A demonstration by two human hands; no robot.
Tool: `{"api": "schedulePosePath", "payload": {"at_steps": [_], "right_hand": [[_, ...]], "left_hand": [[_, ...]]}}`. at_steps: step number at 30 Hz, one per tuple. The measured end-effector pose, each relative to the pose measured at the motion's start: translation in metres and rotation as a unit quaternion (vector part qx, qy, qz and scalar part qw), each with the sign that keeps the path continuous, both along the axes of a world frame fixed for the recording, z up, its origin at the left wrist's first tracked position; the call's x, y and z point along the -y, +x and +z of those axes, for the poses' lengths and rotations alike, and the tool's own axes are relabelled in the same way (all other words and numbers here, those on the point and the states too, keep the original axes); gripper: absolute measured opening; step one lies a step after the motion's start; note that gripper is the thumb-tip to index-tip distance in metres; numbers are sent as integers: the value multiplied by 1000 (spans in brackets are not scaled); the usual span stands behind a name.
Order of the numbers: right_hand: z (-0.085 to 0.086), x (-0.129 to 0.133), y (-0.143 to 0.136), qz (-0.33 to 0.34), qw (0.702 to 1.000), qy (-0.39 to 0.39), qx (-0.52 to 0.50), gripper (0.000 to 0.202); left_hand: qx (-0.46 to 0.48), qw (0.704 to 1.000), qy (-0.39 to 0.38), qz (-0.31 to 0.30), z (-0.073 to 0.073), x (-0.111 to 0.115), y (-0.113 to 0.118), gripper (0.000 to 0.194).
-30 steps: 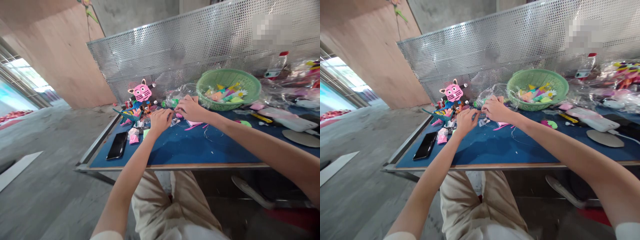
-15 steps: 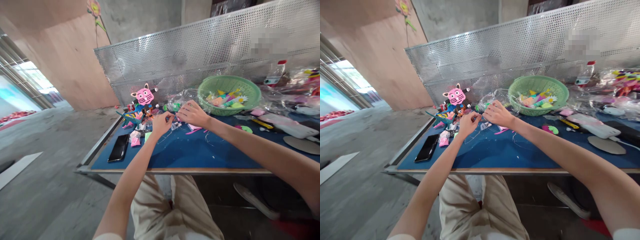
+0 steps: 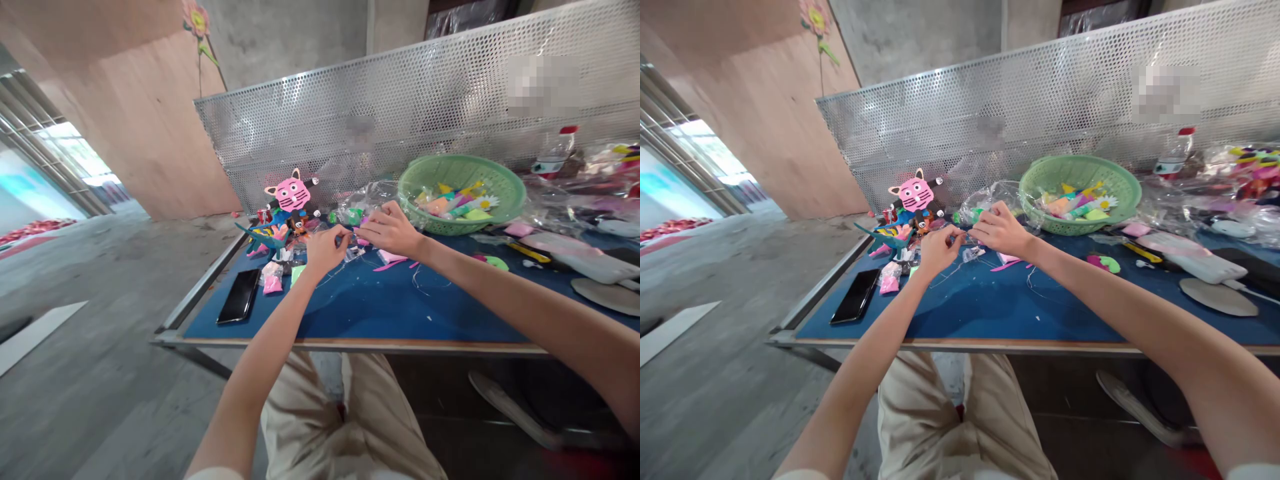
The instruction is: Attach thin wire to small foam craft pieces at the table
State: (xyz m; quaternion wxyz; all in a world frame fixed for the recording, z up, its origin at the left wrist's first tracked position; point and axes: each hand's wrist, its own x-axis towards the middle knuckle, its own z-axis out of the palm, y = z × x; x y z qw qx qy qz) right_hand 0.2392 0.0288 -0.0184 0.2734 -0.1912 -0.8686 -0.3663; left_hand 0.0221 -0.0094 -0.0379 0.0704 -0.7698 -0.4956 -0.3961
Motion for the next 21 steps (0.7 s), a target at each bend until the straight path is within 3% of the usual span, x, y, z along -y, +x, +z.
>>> {"api": "schedulePosePath", "payload": {"at_steps": [5, 10, 14, 17, 21], "right_hand": [[1, 0, -3, 7, 999, -1, -38, 27], [4, -2, -6, 20, 983, -150, -99, 23], [22, -5, -2, -11, 942, -308, -133, 22], [44, -7, 3, 0, 890, -453, -49, 26], [65, -7, 1, 6, 854, -520, 7, 28]], "left_hand": [[-37, 999, 39, 7, -1, 1, -1, 14], [-97, 990, 100, 2, -3, 1, -4, 20], [-124, 981, 148, -21, -5, 2, -4, 24], [-143, 974, 174, -41, -5, 1, -3, 25], [-144, 968, 198, -49, -4, 1, -3, 25]]}}
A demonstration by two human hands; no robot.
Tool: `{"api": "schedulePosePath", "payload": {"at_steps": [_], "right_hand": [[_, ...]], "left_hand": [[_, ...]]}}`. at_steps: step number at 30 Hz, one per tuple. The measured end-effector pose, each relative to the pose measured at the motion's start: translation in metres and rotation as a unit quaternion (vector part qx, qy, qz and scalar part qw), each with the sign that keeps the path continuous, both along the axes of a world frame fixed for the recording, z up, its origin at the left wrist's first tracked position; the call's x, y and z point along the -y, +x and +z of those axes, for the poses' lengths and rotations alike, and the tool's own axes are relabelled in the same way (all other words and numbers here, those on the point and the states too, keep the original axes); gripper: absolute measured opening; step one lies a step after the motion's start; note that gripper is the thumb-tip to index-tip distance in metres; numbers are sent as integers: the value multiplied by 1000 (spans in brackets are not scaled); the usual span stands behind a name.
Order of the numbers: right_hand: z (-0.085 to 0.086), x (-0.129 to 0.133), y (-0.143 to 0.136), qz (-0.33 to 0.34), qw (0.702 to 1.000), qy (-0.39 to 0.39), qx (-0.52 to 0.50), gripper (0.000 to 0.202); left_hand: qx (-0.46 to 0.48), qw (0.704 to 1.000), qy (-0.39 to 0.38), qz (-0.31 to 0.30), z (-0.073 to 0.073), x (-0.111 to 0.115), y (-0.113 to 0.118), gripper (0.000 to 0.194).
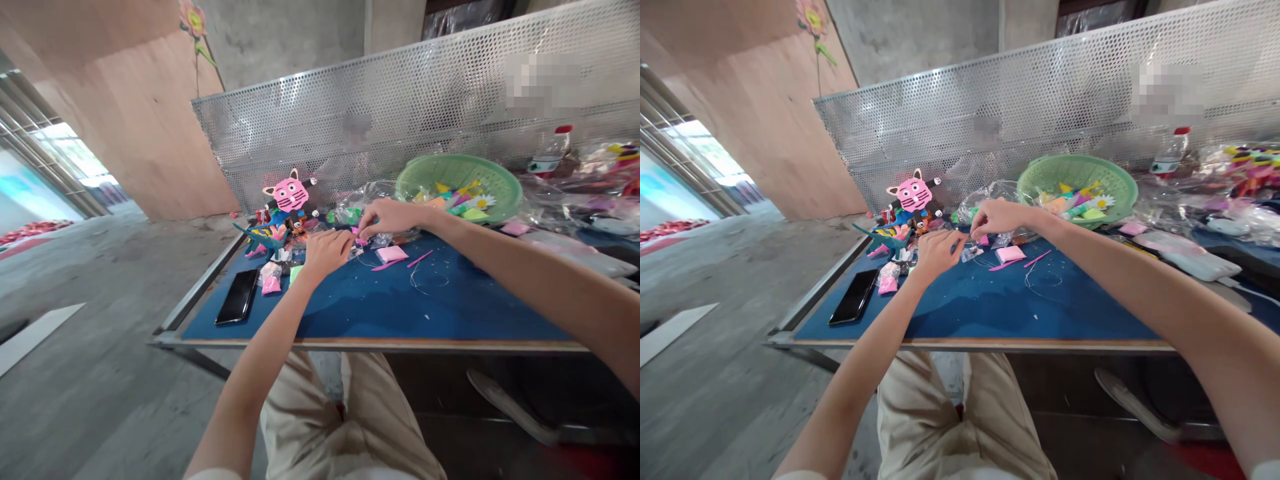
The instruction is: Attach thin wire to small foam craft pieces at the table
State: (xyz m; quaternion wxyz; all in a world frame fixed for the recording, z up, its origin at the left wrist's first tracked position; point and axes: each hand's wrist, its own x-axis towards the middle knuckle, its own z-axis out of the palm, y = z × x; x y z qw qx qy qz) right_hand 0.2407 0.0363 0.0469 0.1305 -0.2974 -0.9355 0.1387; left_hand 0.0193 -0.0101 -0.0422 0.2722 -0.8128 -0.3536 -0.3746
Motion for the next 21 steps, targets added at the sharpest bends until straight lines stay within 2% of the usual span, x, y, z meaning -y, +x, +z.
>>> {"api": "schedulePosePath", "payload": {"at_steps": [5, 8, 11, 13, 15, 16, 18, 19, 20, 21], "right_hand": [[12, 4, -4, 17, 998, -58, 7, 28], [15, 2, -5, 35, 988, -150, 17, 32], [14, -6, -6, 46, 965, -256, 34, 34], [12, -13, -9, 32, 950, -309, 42, 35], [14, -17, -10, 2, 945, -325, 34, 38], [16, -16, -11, -9, 949, -313, 27, 39], [24, -10, -11, -22, 972, -233, 25, 38], [29, -4, -12, -17, 987, -157, 27, 35], [34, 2, -11, -41, 997, -55, 34, 30], [37, 9, -11, -80, 994, 63, 29, 28]], "left_hand": [[-4, 999, 39, -13, 4, 2, -1, 25], [-11, 997, 73, -30, 5, 4, 0, 24], [-19, 995, 87, -48, 5, 6, 1, 22], [-15, 995, 80, -52, 5, 6, 1, 21], [6, 997, 66, -46, 4, 5, 1, 20], [22, 997, 56, -38, 4, 4, 2, 20], [61, 998, 25, -16, 4, 3, 2, 19], [81, 997, 4, -3, 4, 2, 2, 18], [100, 995, -20, 10, 4, 2, 3, 18], [117, 992, -45, 21, 4, 1, 3, 18]]}}
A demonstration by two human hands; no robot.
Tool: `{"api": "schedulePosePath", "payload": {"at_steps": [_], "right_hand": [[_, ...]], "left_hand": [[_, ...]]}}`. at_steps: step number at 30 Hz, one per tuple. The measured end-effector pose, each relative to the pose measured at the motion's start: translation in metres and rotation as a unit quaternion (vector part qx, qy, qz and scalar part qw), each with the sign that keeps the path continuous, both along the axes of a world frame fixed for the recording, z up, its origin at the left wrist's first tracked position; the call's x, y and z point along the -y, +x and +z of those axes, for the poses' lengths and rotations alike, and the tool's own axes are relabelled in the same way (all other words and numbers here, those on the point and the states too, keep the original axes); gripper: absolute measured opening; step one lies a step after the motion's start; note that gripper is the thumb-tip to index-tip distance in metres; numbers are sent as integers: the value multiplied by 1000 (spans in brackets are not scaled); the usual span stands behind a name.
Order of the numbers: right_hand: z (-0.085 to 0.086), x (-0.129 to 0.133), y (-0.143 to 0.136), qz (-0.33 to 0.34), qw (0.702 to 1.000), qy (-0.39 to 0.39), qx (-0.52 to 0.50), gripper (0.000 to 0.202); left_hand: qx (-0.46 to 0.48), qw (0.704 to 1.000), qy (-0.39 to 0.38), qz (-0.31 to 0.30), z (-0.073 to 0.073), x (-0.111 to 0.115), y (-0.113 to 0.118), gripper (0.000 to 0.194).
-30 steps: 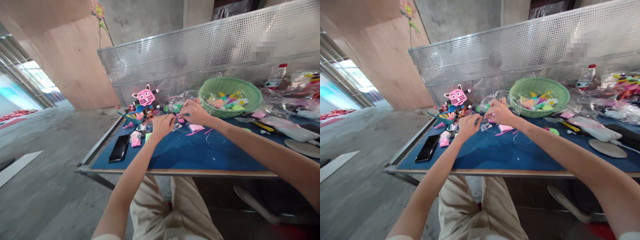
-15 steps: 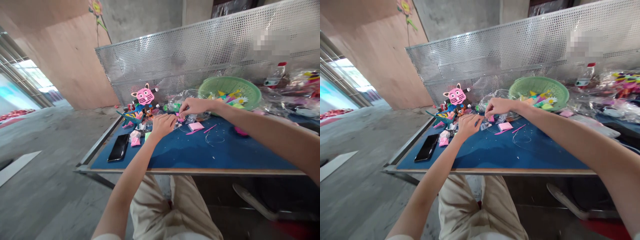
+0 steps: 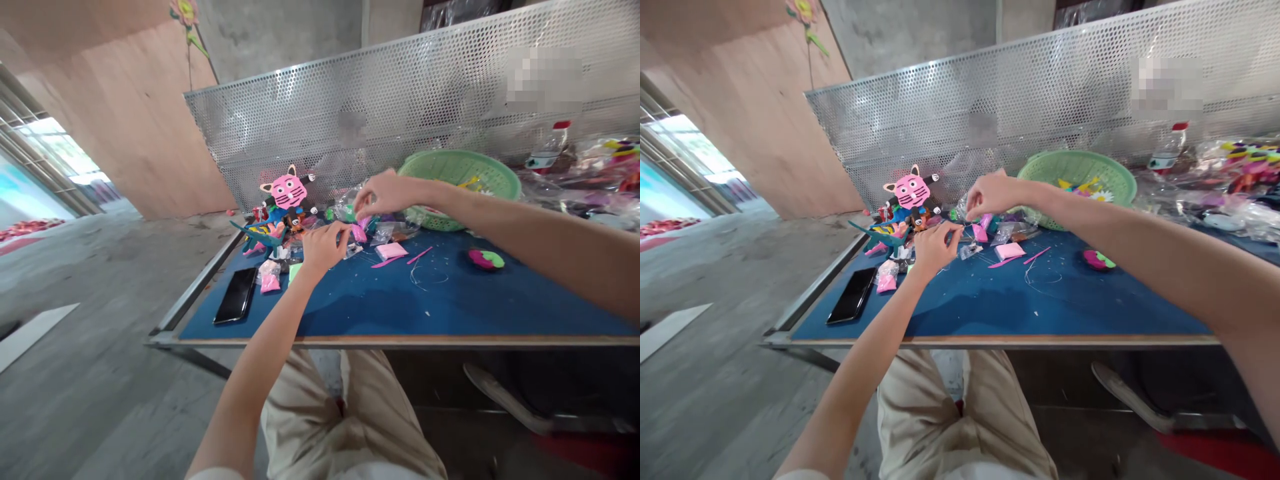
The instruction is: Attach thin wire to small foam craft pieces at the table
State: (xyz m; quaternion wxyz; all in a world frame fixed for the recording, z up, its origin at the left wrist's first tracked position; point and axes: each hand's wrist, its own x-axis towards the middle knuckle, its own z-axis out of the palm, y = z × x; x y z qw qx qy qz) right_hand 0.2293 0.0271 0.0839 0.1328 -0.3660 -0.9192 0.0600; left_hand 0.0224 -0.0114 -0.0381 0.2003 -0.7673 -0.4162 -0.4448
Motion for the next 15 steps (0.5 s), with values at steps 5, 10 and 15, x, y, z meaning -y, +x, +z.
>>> {"api": "schedulePosePath", "payload": {"at_steps": [5, 10, 15], "right_hand": [[-10, 19, 2, 70, 948, 309, 22, 25], [-36, 13, 3, 84, 922, 372, 70, 30], [-44, 12, 0, 74, 927, 365, 38, 28]], "left_hand": [[77, 994, -84, -1, 2, -1, 1, 20], [94, 990, -104, -8, 3, 0, 2, 19], [106, 989, -101, -20, 2, 1, 2, 19]]}}
